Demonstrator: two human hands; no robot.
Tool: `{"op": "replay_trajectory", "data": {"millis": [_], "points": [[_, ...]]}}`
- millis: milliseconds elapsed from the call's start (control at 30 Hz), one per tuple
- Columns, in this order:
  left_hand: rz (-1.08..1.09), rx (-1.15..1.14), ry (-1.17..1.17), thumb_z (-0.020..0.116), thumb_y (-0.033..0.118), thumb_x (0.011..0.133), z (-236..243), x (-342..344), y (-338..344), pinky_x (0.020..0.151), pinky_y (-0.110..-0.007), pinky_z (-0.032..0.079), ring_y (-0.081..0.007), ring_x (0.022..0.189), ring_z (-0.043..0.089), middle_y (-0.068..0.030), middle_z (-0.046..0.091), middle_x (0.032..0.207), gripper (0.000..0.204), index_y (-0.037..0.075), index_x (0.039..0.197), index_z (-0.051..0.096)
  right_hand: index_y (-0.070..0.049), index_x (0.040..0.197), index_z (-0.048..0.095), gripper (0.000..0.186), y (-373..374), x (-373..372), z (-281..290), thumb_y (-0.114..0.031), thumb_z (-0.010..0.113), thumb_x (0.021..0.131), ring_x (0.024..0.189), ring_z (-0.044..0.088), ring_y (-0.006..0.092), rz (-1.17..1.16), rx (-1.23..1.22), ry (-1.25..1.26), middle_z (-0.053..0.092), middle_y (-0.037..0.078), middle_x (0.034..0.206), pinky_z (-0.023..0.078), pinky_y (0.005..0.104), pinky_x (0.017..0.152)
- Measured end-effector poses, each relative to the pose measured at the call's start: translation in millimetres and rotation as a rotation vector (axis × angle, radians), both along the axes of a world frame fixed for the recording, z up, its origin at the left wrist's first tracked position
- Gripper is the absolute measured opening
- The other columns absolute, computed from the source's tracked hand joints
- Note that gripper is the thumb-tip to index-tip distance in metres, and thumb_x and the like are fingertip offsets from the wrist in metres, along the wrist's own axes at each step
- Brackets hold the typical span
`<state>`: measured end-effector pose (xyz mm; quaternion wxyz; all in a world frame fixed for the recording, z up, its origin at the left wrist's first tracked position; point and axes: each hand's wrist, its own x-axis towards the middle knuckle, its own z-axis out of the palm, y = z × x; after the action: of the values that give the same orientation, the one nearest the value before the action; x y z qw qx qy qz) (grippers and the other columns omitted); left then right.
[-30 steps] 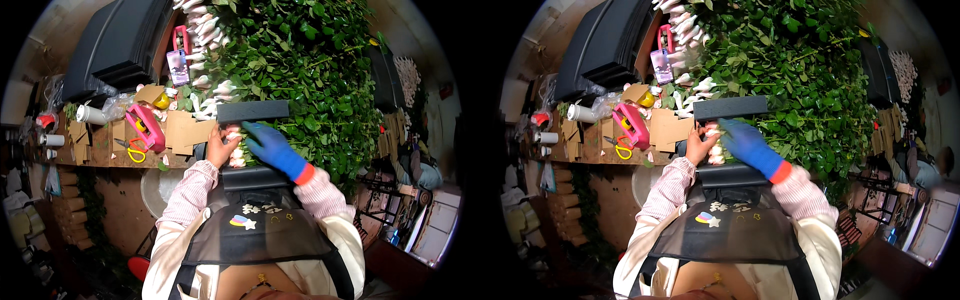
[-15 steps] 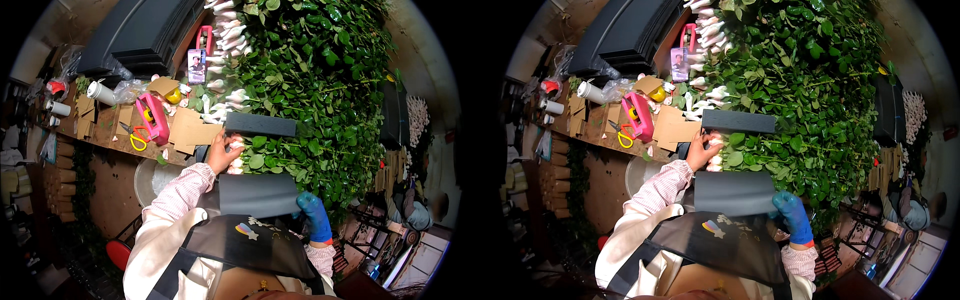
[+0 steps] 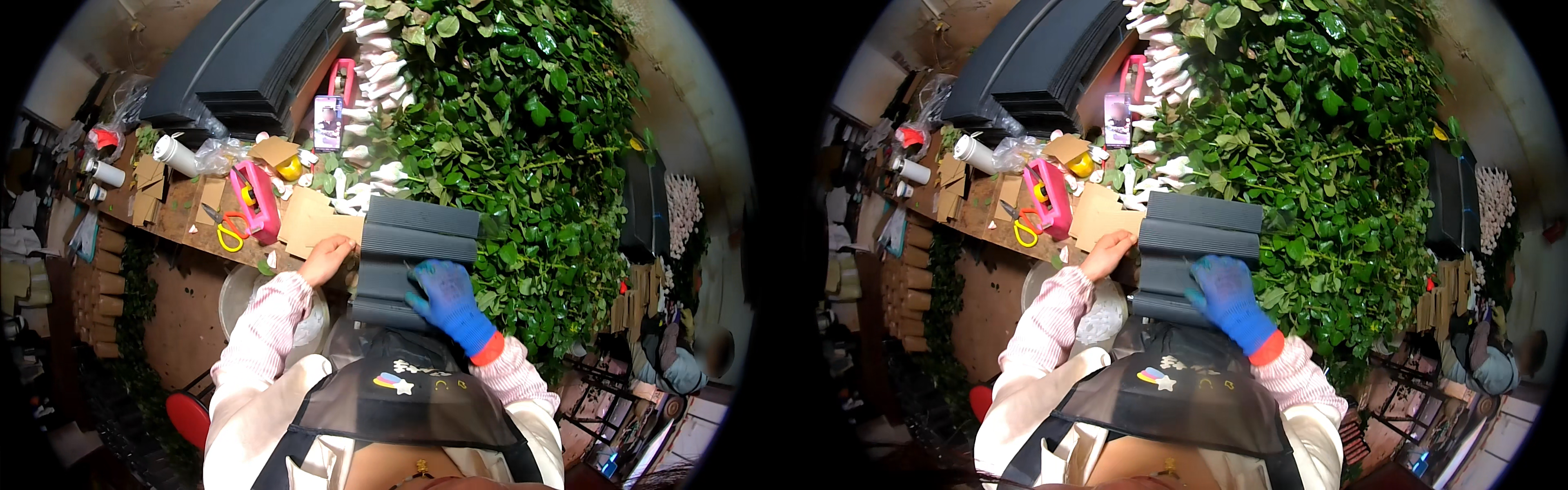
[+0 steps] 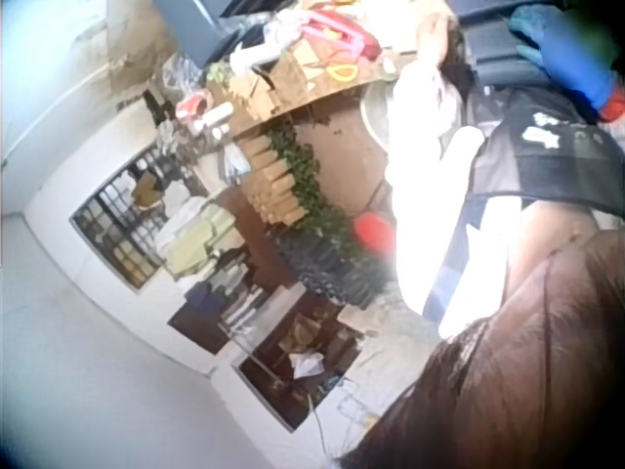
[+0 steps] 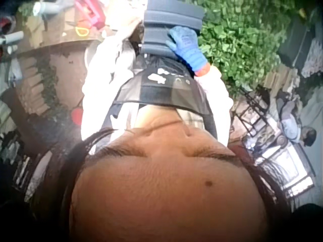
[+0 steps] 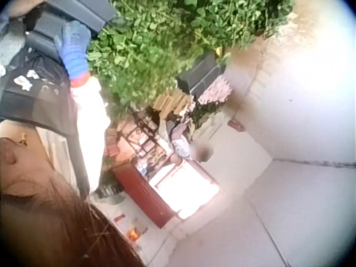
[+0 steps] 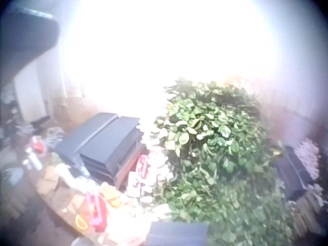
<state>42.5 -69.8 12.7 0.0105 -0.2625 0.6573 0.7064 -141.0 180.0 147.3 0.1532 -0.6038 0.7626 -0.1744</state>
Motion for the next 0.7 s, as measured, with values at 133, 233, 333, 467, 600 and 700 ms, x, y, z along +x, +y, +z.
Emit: {"op": "replay_trajectory", "data": {"millis": [133,233,333,467,600,700], "points": [[0.296,0.329,0.369,0.041,0.003,0.097,84.7,-2.5,52.5,0.106,-0.032,0.047,-0.0194,0.131,0.058,-0.0139,0.056,0.150,0.056,-0.001,0.153,0.043,-0.010,0.117,0.069,0.044,4.8,2.2,22.0,-0.034,0.082,0.083,0.106,0.066,0.0351,0.006,-0.119,-0.175,0.070,0.013,0.113,0.052,0.0479,0.091],[0.449,-0.553,0.566,0.045,-0.012,0.082,107.3,-26.2,57.2,0.111,-0.041,0.045,-0.0297,0.137,0.054,-0.0204,0.048,0.154,0.066,0.000,0.147,0.047,-0.010,0.125,0.066,0.054,-0.5,-13.0,-7.6,-0.036,0.084,0.081,0.108,0.065,0.0357,-0.111,-0.083,0.013,0.067,0.015,0.117,0.051,0.0481,0.094],[0.084,-1.024,0.691,0.056,-0.014,0.073,109.4,-37.1,37.5,0.105,-0.045,0.052,-0.0362,0.122,0.064,-0.0214,0.063,0.138,0.052,0.002,0.122,0.064,-0.011,0.132,0.062,0.067,-12.3,-32.6,-43.7,-0.040,0.087,0.077,0.112,0.063,0.0355,-0.220,0.162,0.066,0.064,0.015,0.121,0.050,0.0483,0.097],[-0.412,-1.165,0.437,0.070,0.019,0.090,68.0,-50.2,58.8,0.115,-0.049,0.044,-0.0305,0.139,0.054,-0.0170,0.054,0.153,0.063,0.005,0.148,0.053,-0.012,0.136,0.061,0.071,-15.3,-31.3,-53.3,-0.042,0.086,0.077,0.113,0.063,0.0353,-0.211,0.180,0.094,0.065,0.015,0.122,0.051,0.0481,0.098],[-0.471,-1.284,0.294,0.063,0.050,0.099,52.7,-56.4,65.9,0.123,-0.049,0.033,-0.0286,0.147,0.045,-0.0130,0.048,0.161,0.076,0.007,0.159,0.044,-0.010,0.132,0.066,0.057,0.5,-53.7,-37.2,-0.036,0.083,0.083,0.114,0.066,0.0347,-0.019,0.031,-0.096,0.069,0.016,0.123,0.052,0.0474,0.100],[-0.483,-1.311,0.261,0.060,0.054,0.100,46.7,-53.9,65.4,0.124,-0.049,0.031,-0.0282,0.147,0.044,-0.0114,0.046,0.162,0.077,0.008,0.159,0.043,-0.004,0.110,0.075,0.020,19.8,-77.0,0.6,-0.010,0.074,0.091,0.099,0.073,0.0338,-0.092,-0.235,-0.474,0.076,0.014,0.107,0.058,0.0395,0.091]]}}
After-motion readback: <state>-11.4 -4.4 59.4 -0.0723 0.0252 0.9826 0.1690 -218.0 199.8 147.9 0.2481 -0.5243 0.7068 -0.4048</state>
